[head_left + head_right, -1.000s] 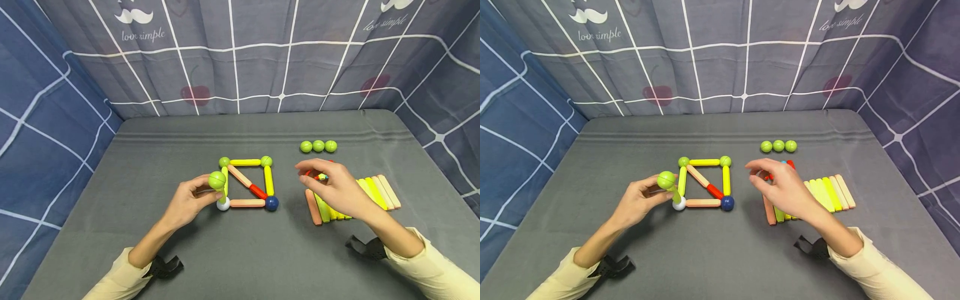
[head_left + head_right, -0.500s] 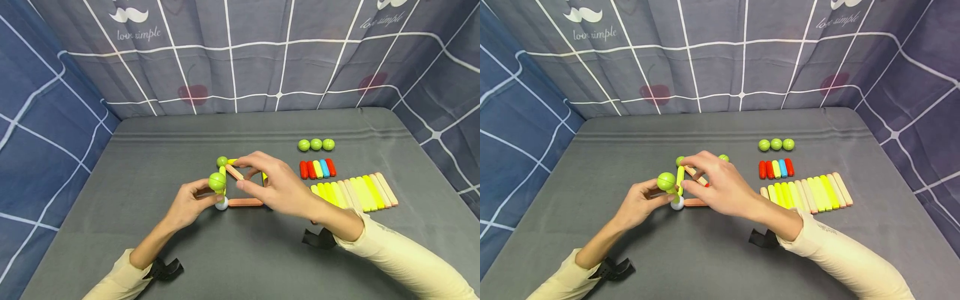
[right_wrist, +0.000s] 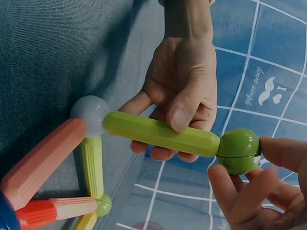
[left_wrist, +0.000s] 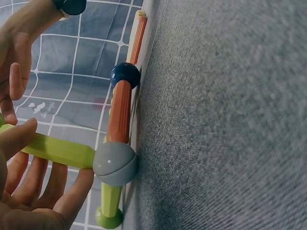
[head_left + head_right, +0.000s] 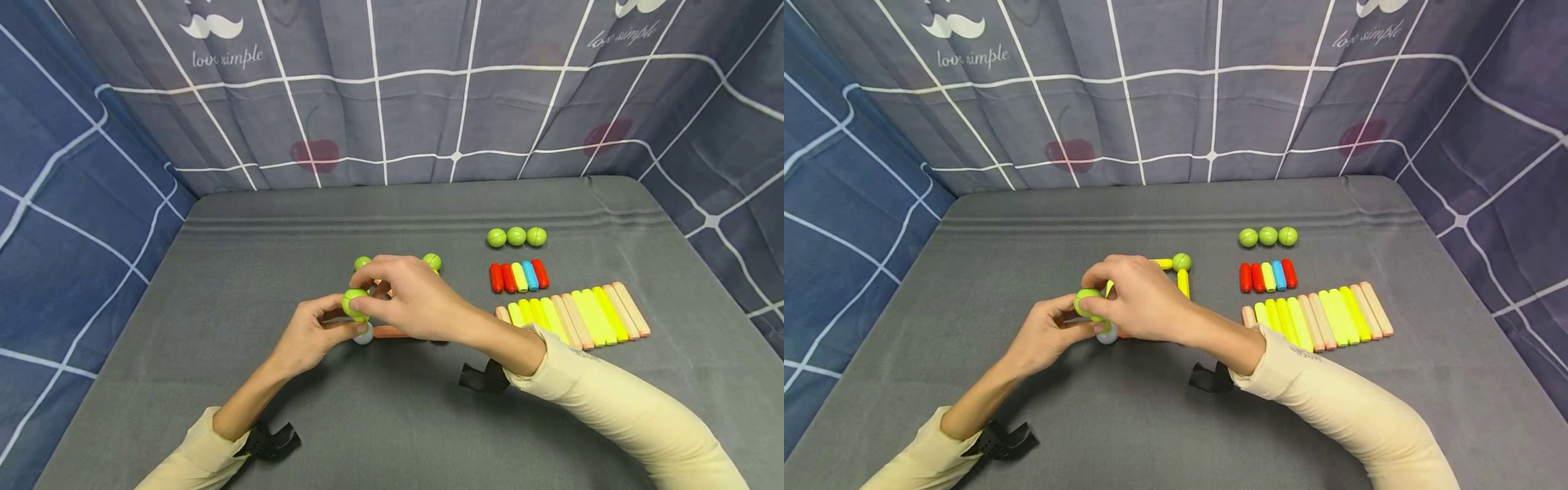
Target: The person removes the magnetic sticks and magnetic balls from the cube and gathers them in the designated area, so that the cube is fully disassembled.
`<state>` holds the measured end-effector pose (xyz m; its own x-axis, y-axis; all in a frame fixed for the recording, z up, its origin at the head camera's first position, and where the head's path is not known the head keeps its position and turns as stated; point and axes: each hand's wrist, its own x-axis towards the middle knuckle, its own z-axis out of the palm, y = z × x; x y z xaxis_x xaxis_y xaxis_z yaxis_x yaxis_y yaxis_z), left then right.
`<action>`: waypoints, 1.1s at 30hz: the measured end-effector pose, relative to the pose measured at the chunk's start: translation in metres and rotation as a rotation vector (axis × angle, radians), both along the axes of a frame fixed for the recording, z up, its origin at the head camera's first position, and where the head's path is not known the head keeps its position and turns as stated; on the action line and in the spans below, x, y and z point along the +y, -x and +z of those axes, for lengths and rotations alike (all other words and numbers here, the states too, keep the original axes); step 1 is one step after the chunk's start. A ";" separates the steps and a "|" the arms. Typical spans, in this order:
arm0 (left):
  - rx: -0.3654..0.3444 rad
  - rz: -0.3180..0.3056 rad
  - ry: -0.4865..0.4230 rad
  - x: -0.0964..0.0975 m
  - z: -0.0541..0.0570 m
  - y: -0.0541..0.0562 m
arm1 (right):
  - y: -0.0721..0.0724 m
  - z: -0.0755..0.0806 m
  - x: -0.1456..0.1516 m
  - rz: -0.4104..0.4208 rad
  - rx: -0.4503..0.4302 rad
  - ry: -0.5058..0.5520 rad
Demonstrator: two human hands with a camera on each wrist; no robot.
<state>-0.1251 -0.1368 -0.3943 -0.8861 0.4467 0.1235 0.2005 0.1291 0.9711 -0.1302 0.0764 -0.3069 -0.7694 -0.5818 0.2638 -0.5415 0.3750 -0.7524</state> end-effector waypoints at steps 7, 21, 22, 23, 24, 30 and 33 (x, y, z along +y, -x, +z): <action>0.013 -0.011 0.008 -0.001 0.001 0.000 | 0.001 -0.003 -0.004 0.028 -0.012 -0.010; 0.031 -0.010 0.008 0.000 -0.001 0.001 | 0.003 -0.018 0.004 0.024 -0.087 0.158; 0.034 -0.013 0.007 0.000 -0.001 0.001 | 0.003 -0.018 0.006 0.019 -0.095 0.171; 0.040 -0.012 0.010 0.000 -0.001 0.001 | 0.003 -0.019 0.009 0.018 -0.103 0.185; 0.046 -0.010 0.014 0.000 -0.001 0.002 | 0.003 -0.020 0.012 0.015 -0.109 0.197; 0.066 0.026 0.068 -0.002 -0.001 0.002 | 0.005 -0.024 0.037 -0.092 -0.130 0.166; 0.068 0.034 0.081 -0.003 -0.002 0.002 | 0.006 -0.025 0.054 -0.162 -0.161 0.144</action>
